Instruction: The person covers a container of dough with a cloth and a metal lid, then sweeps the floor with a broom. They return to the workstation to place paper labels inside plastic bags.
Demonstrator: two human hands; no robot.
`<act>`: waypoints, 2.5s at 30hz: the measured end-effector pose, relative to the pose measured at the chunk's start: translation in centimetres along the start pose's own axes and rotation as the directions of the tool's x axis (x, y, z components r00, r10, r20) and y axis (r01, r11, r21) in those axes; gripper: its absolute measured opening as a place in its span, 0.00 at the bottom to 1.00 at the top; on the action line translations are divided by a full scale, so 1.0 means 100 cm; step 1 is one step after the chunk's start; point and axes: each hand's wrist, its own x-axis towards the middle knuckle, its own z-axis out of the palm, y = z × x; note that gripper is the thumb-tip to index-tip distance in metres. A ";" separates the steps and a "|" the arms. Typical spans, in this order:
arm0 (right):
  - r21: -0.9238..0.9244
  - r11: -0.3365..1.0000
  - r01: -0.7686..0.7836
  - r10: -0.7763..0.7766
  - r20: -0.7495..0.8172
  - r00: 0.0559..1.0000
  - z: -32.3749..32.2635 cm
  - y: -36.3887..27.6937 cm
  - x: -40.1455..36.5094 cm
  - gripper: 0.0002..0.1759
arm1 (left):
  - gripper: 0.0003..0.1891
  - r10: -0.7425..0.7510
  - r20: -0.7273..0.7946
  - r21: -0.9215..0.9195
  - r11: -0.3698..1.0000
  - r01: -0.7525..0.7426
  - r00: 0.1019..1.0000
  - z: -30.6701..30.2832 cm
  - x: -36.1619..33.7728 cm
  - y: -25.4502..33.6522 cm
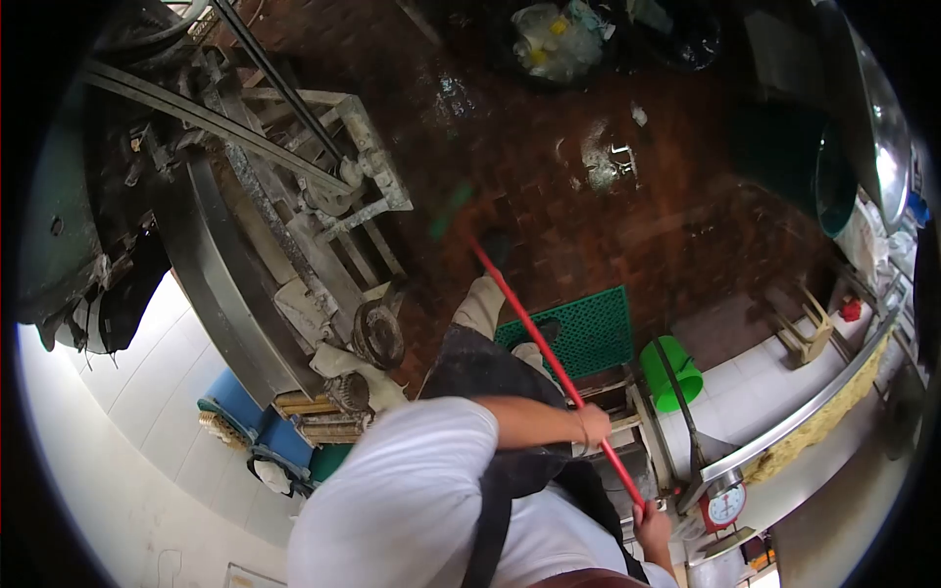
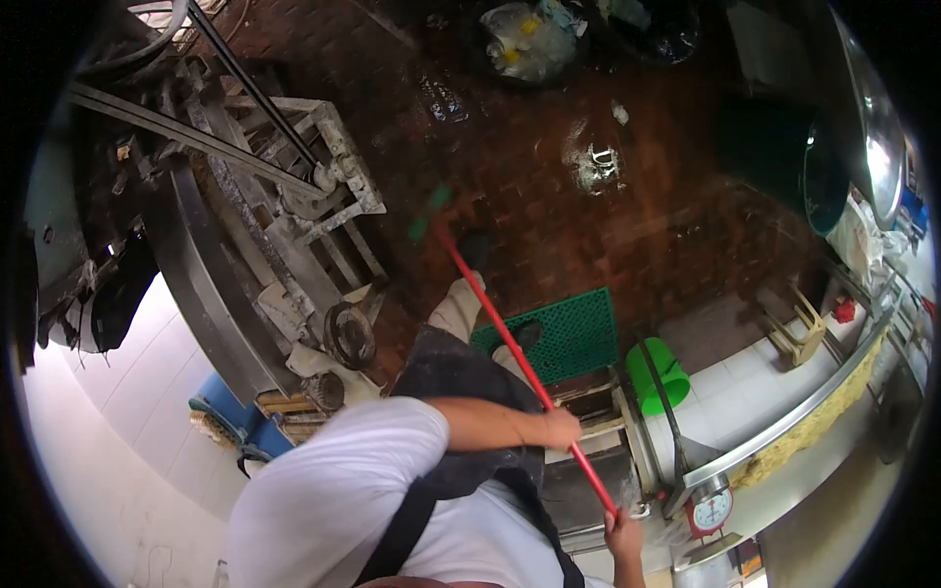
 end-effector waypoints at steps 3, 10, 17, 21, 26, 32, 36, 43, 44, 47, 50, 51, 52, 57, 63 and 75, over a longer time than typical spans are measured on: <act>-0.063 0.998 -0.031 0.031 -0.010 0.999 0.005 -0.013 0.016 0.22 | 0.13 -0.072 0.074 -0.018 0.997 0.073 0.995 -0.014 -0.013 -0.030; 0.149 0.976 0.161 -0.154 -0.057 0.986 -0.013 -0.212 0.164 0.22 | 0.13 -0.336 0.063 0.350 0.889 0.294 0.940 -0.179 -0.155 -0.193; -0.040 0.571 0.820 -0.750 -0.432 0.501 -0.173 -0.502 0.371 0.12 | 0.10 -0.168 -0.965 0.206 -0.016 0.979 0.200 -0.419 -0.325 -0.353; -0.075 0.575 0.815 -0.753 -0.438 0.491 -0.244 -0.540 0.354 0.12 | 0.08 -0.034 -0.952 0.301 0.096 0.949 0.306 -0.451 -0.341 -0.301; 0.467 0.738 0.486 -0.409 -0.263 0.874 -0.118 -0.317 0.233 0.18 | 0.05 0.012 -0.732 0.438 0.773 0.458 0.681 -0.289 -0.222 -0.180; 0.369 0.929 -0.002 -0.069 0.178 0.982 0.004 -0.116 0.045 0.20 | 0.07 0.137 -0.582 0.251 0.968 0.017 0.802 -0.043 -0.097 -0.048; 0.458 0.793 0.403 -0.430 -0.048 0.901 -0.003 -0.200 0.136 0.15 | 0.08 0.102 -0.630 0.536 0.775 0.336 0.770 -0.114 -0.136 -0.131; 0.320 0.619 0.717 -0.677 -0.246 0.694 -0.171 -0.408 0.312 0.14 | 0.15 -0.203 -0.904 0.361 0.107 0.926 0.376 -0.375 -0.239 -0.252; 0.200 0.597 0.777 -0.695 -0.356 0.625 -0.145 -0.392 0.318 0.18 | 0.15 -0.122 -0.895 0.410 0.151 0.900 0.429 -0.368 -0.234 -0.238; 0.470 0.559 0.683 -0.474 -0.494 0.728 -0.094 -0.276 0.246 0.20 | 0.11 -0.269 -0.616 0.550 0.526 0.649 0.740 -0.288 -0.168 -0.185; 0.532 0.805 0.264 -0.184 -0.199 0.963 0.001 -0.115 0.162 0.19 | 0.09 -0.045 -0.471 0.445 0.851 0.281 0.881 -0.134 -0.070 -0.112; 0.510 0.859 0.041 -0.013 -0.057 0.998 0.012 -0.067 0.123 0.17 | 0.09 -0.130 -0.455 0.579 0.708 0.404 0.881 -0.085 -0.031 -0.062; 0.472 0.882 -0.006 0.024 -0.032 0.999 0.044 -0.015 0.085 0.17 | 0.08 0.025 -0.397 0.552 0.805 0.216 0.917 -0.045 -0.010 -0.019; 0.669 0.725 -0.167 0.041 0.199 0.979 0.145 0.106 -0.053 0.19 | 0.05 0.006 0.121 0.437 0.898 -0.059 0.993 0.103 0.087 0.078; 0.770 0.633 -0.075 -0.016 0.110 0.994 0.132 0.092 0.061 0.22 | 0.06 0.017 -0.036 0.776 0.631 0.017 0.999 0.025 0.145 0.013; 0.817 0.541 -0.199 0.266 0.058 0.962 0.134 0.263 -0.050 0.17 | 0.17 -0.006 0.112 0.543 0.838 -0.056 0.994 0.106 0.254 0.158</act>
